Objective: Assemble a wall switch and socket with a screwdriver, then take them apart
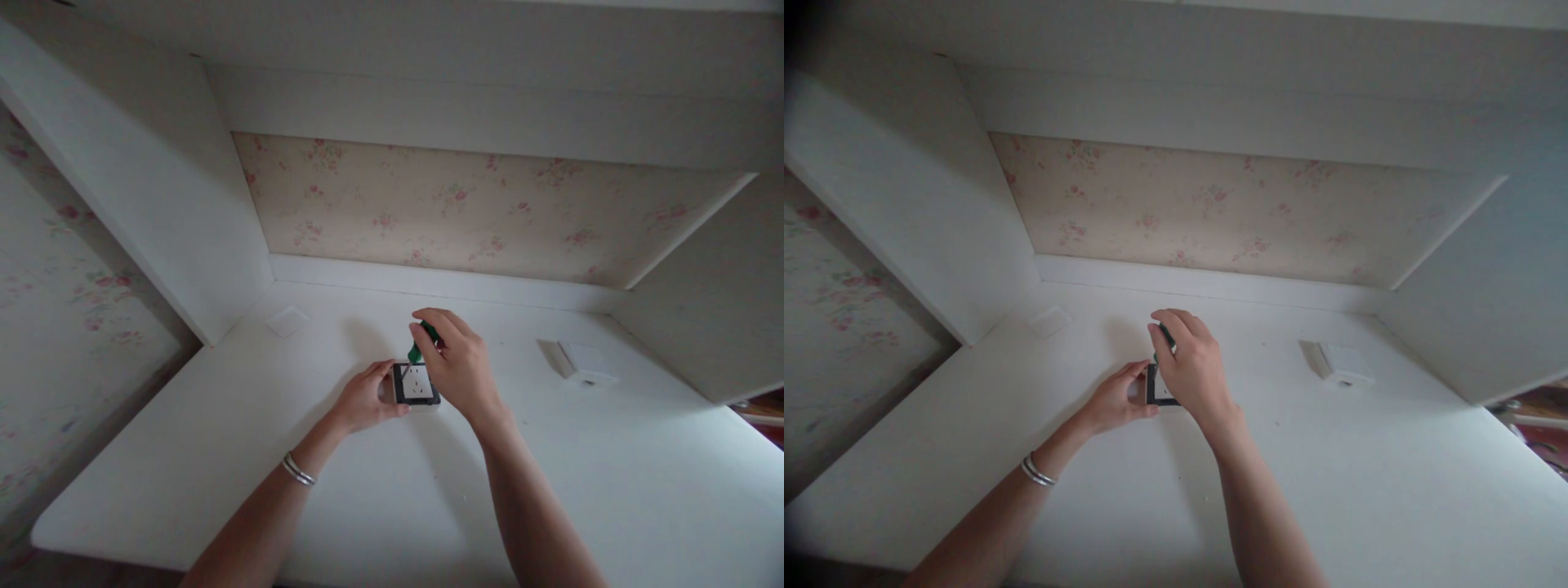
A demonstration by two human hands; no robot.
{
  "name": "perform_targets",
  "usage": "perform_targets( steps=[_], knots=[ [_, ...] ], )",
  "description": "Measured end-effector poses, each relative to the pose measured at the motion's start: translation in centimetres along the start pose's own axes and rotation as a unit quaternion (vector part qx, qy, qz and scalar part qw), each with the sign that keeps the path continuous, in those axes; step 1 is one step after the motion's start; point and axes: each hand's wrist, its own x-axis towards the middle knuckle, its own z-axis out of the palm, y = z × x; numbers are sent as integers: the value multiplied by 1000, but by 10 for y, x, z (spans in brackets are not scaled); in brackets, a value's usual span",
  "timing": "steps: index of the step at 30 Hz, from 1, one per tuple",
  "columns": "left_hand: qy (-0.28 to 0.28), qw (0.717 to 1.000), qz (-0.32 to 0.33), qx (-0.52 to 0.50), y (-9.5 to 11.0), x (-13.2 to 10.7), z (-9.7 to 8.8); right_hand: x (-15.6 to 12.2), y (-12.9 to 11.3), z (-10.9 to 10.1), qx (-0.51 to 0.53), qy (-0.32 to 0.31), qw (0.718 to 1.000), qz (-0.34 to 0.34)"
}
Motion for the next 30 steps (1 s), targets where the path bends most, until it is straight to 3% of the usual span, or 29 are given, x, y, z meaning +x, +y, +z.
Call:
perform_targets(
  steps=[5, 11, 15, 20, 23, 27, 30],
  knots=[
    [-12, 1000, 6, 1, -1, 0, -1, -1, 5, -10, 24, -61, 998, 20],
    [-7, 1000, 3, -10, 0, 0, -1, -1, 7, -4, -52, -49, 994, 88],
    [-7, 1000, 21, -3, 2, 0, -2, 0, 3, -4, -46, -65, 993, 85],
    [0, 1000, 29, 0, 3, 1, -2, 7, -10, -15, -75, -140, 986, 51],
    [3, 1000, 13, -7, 4, 1, -2, 20, -20, -19, -189, -201, 960, 46],
    [1, 1000, 7, -16, 4, 0, -3, 46, -25, -17, -336, -273, 899, 60],
    [-1, 1000, 4, -7, 1, -1, -3, 65, -20, -18, -359, -322, 875, 35]
  ],
)
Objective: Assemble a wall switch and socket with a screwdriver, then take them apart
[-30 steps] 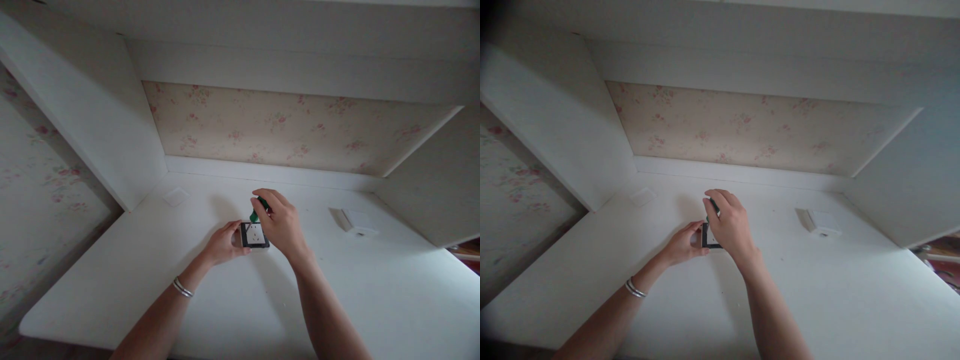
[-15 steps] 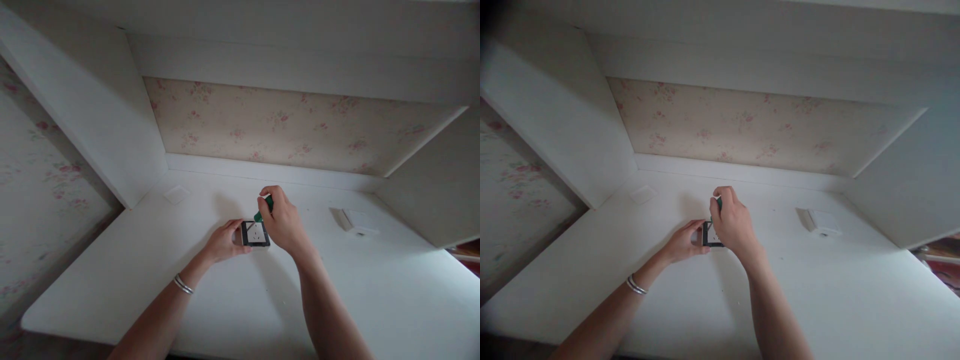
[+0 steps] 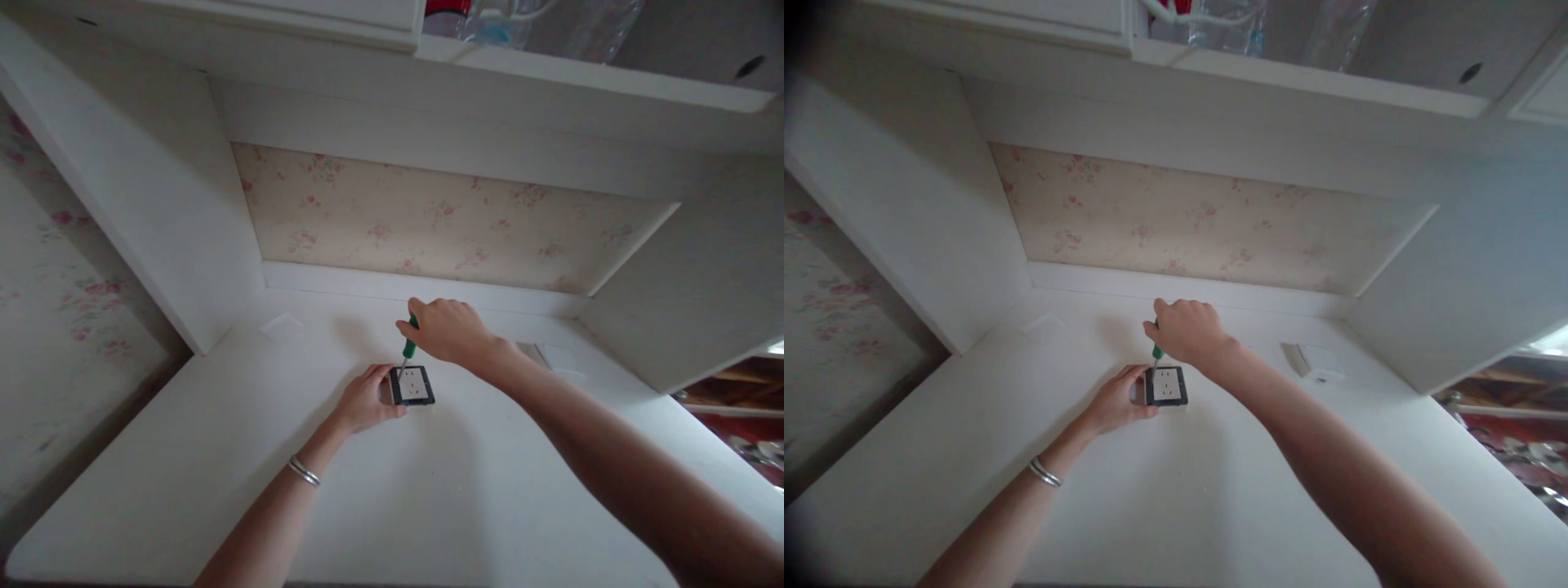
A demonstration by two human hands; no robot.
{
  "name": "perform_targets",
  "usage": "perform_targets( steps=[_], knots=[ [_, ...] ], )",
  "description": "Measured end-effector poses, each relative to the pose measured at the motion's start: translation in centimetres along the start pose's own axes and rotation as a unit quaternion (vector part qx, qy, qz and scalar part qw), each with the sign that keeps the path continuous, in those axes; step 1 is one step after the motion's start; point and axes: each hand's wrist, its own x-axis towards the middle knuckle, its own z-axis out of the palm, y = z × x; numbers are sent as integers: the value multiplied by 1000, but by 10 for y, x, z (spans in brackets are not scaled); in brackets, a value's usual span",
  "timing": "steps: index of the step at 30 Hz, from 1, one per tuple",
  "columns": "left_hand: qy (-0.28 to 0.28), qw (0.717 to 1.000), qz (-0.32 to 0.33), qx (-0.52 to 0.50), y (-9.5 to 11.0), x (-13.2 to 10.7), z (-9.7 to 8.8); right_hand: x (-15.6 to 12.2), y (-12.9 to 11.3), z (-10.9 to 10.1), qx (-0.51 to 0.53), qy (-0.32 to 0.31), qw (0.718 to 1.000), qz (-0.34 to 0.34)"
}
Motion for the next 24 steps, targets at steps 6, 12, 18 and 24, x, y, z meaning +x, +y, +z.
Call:
perform_targets(
  steps=[6, 12, 18, 24],
  knots=[
    [2, 1000, -1, -1, -2, -2, 0, 14, 6, -17, 103, -137, 969, -180],
    [-1, 1000, -3, -10, -5, -2, 1, 14, -12, -23, 84, -166, 974, -129],
    [-8, 1000, 6, 15, -9, -1, 2, 18, -14, -21, 62, -132, 975, -168],
    [-14, 1000, -6, 16, -8, -1, 1, 20, -19, -23, 68, -129, 968, -203]
  ],
)
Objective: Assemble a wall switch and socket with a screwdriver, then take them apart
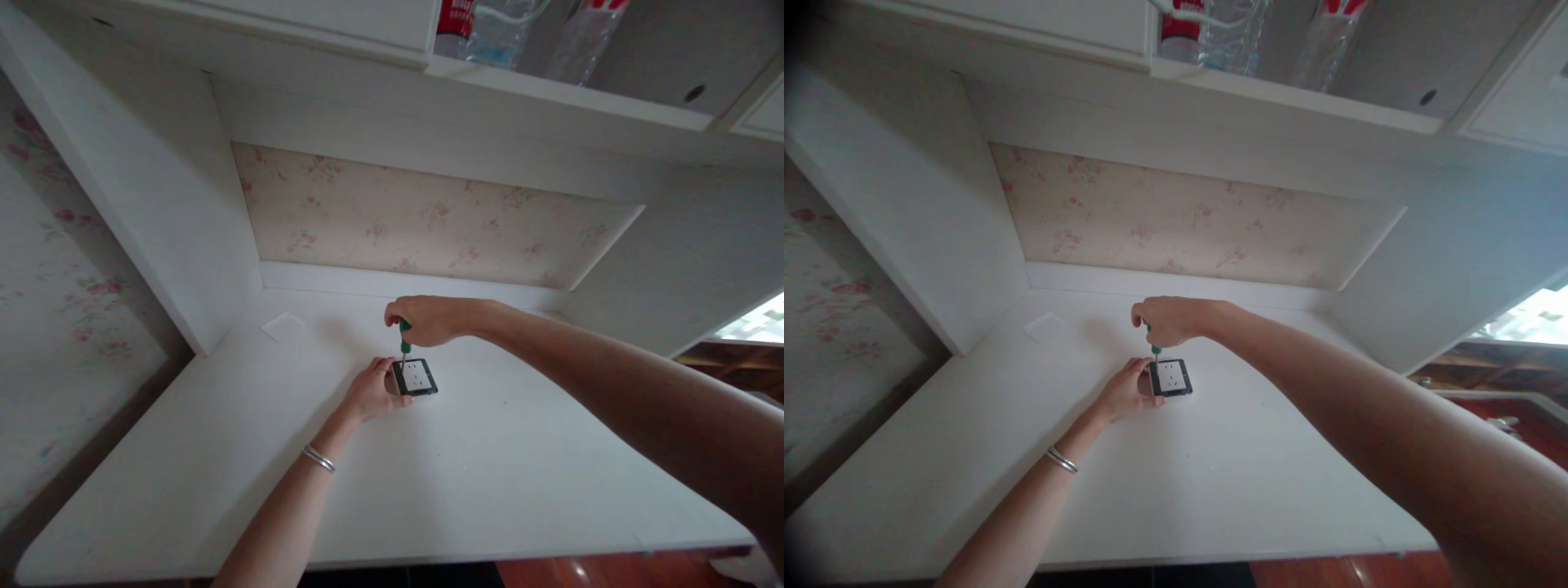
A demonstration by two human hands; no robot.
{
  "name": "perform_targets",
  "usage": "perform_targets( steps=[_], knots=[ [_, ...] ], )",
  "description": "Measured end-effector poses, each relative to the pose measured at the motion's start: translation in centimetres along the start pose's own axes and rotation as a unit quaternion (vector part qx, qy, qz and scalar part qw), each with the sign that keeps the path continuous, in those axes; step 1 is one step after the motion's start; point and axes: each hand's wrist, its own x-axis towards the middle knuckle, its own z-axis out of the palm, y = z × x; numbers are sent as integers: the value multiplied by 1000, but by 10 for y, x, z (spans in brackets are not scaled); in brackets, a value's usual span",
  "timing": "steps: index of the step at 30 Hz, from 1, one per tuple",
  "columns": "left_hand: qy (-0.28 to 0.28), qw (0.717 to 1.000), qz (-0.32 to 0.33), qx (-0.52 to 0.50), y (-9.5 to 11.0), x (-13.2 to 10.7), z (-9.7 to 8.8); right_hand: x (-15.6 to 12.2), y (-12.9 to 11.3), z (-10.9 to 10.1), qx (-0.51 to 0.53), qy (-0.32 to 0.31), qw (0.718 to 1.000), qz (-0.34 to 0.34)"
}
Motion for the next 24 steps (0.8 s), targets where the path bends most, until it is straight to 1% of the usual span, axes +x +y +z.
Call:
perform_targets(
  steps=[1, 2, 5, 6, 7, 10, 11, 15, 17, 19, 20, 21, 24],
  knots=[
    [-1, 1000, 1, -1, 0, 0, 0, 0, 0, 0, 8, -5, 1000, -5],
    [-3, 1000, 2, -2, 0, 0, -1, 0, -1, 0, 9, -10, 1000, 5],
    [-5, 1000, 6, -7, 1, 0, -2, 0, -1, -1, -16, -11, 997, 70],
    [-4, 1000, 6, -9, 2, -1, -2, 1, -1, -1, -20, -8, 997, 76],
    [-3, 1000, 5, -12, 2, -1, -2, 1, -1, -1, -16, -7, 998, 66],
    [0, 1000, 3, -20, 4, -1, -2, 0, 0, -1, 13, -3, 1000, 6],
    [0, 1000, 3, -21, 4, -1, -2, -1, 0, -1, 13, 0, 1000, 3],
    [10, 1000, 7, -18, 4, -1, -1, -1, 0, 0, -17, 5, 999, 51],
    [19, 1000, 10, -15, 4, 0, 0, -2, 0, 1, -3, 1, 999, 32],
    [21, 1000, 10, -16, 5, -1, 0, -4, 0, -1, 28, -19, 999, -4],
    [20, 1000, 8, -17, 5, -1, 0, -5, -1, -1, 37, -29, 999, -11],
    [20, 1000, 6, -19, 5, -1, 0, -6, -2, -2, 35, -35, 999, -4],
    [20, 1000, 0, -20, 6, -1, 0, -6, -3, -3, -5, -27, 997, 65]
  ],
)
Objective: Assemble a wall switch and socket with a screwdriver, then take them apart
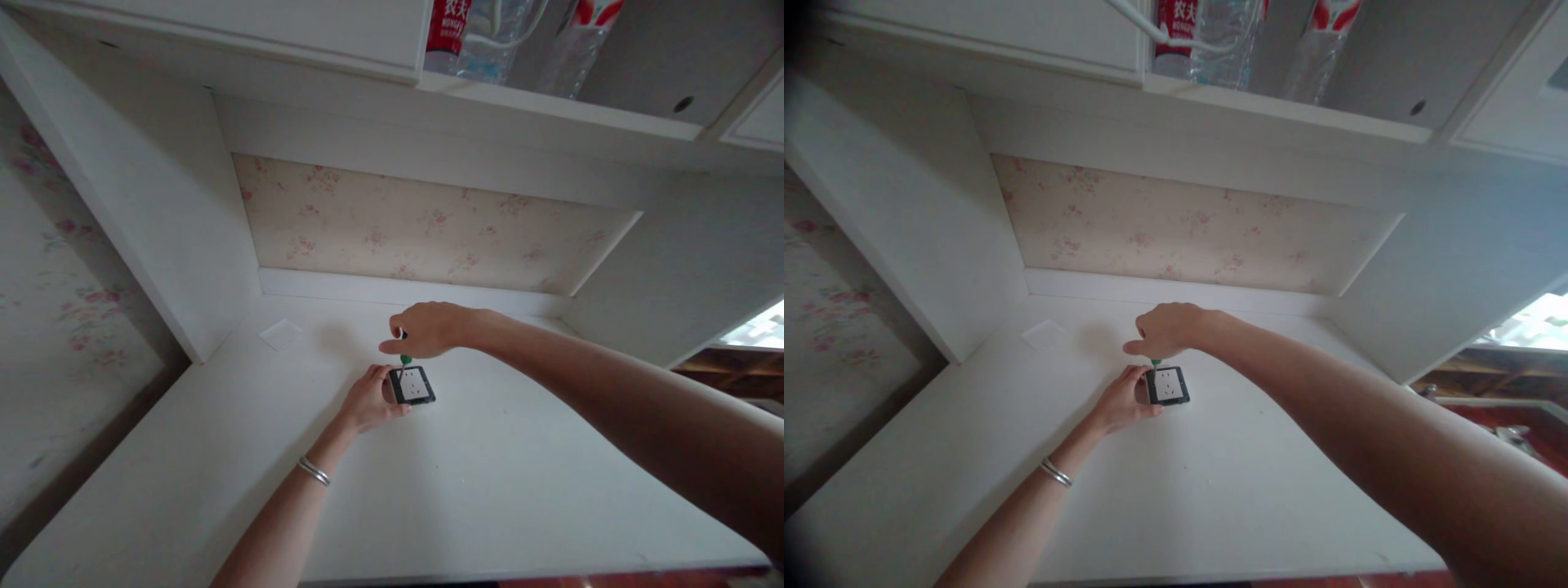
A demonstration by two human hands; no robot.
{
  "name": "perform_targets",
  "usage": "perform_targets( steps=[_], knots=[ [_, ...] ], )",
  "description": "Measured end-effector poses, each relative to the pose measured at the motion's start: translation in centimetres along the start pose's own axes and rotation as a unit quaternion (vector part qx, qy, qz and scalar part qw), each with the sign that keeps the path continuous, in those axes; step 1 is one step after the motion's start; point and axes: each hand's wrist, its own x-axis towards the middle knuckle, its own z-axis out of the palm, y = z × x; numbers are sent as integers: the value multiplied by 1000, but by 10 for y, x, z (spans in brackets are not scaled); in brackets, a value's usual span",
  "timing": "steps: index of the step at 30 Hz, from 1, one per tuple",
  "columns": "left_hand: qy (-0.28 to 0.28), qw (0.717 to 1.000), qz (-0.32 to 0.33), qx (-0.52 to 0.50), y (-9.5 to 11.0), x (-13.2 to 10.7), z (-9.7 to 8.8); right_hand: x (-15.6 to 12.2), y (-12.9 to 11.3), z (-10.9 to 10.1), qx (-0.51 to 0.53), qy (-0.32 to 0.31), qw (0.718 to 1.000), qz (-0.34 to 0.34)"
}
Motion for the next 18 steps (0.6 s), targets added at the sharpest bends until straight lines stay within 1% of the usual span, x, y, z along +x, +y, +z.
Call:
perform_targets(
  steps=[1, 2, 6, 7, 9, 11, 12, 13, 16, 17, 18],
  knots=[
    [1, 1000, 0, 1, 0, 0, 0, 1, 0, 0, -9, 4, 1000, 14],
    [1, 1000, 0, 1, 0, 0, 0, 1, 1, 1, -11, 5, 1000, 11],
    [-2, 1000, 11, -2, 0, 1, 0, 3, 6, 2, 13, 6, 997, -76],
    [-1, 1000, 14, -1, 0, 1, 0, 3, 7, 1, 15, 8, 996, -82],
    [6, 1000, 21, 4, -1, 1, 1, 3, 7, 0, 18, -3, 998, -59],
    [14, 999, 27, 10, -2, 1, 2, 3, 7, -1, 36, -29, 999, -19],
    [17, 999, 28, 11, -3, 2, 3, 3, 6, -1, 46, -38, 998, -10],
    [16, 999, 30, 12, -3, 2, 3, 3, 6, -1, 51, -36, 998, -16],
    [9, 999, 30, 11, -4, 2, 4, 4, 7, 1, 30, 6, 996, -82],
    [8, 999, 29, 11, -4, 2, 3, 4, 7, 1, 21, 17, 995, -92],
    [8, 1000, 28, 11, -4, 2, 3, 4, 7, 1, 15, 18, 996, -88]
  ],
)
